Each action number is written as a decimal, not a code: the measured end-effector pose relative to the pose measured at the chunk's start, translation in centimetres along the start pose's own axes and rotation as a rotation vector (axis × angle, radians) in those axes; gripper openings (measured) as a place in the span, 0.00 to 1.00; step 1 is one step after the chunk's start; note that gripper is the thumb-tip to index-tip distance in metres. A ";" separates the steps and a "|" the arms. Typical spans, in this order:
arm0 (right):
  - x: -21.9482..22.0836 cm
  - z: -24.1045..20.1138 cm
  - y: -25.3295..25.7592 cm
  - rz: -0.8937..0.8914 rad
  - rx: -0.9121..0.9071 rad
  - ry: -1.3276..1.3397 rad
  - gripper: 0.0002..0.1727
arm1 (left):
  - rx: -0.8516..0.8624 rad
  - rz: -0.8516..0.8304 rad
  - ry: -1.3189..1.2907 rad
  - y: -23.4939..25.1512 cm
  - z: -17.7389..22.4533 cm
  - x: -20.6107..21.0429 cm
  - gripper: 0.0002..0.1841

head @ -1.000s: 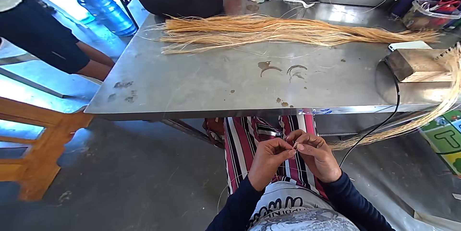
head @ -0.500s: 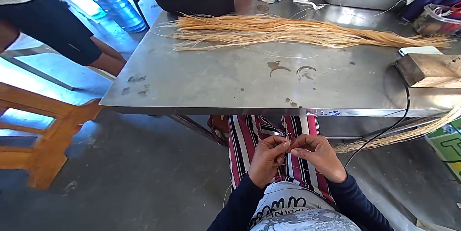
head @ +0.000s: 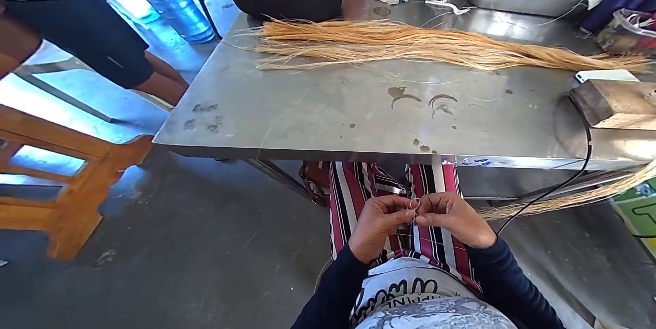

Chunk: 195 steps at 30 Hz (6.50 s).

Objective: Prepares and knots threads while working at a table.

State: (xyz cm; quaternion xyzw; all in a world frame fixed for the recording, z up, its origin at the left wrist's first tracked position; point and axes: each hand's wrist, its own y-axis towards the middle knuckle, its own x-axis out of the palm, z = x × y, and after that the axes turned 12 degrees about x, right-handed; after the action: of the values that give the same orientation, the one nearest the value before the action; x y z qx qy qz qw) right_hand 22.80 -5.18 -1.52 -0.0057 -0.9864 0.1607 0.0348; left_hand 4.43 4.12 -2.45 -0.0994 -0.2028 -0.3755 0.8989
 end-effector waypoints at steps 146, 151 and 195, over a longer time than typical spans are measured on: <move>-2.5 3.0 -0.5 0.159 -0.143 -0.321 0.13 | 0.535 -0.150 0.867 1.4 -2.3 2.0 0.06; -2.7 2.3 -0.3 0.098 -0.037 -0.447 0.15 | 0.443 -0.078 0.749 1.2 -3.1 2.2 0.14; -1.0 3.2 -1.9 0.183 -0.230 -0.164 0.09 | 0.113 0.185 -0.021 1.2 -2.8 0.6 0.18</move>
State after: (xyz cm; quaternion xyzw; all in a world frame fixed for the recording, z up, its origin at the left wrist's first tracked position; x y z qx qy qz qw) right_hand 23.59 -8.04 -4.04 -0.0863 -0.9932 0.0489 -0.0617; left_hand 6.49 3.61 -4.74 -0.0709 -0.2227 -0.2777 0.9318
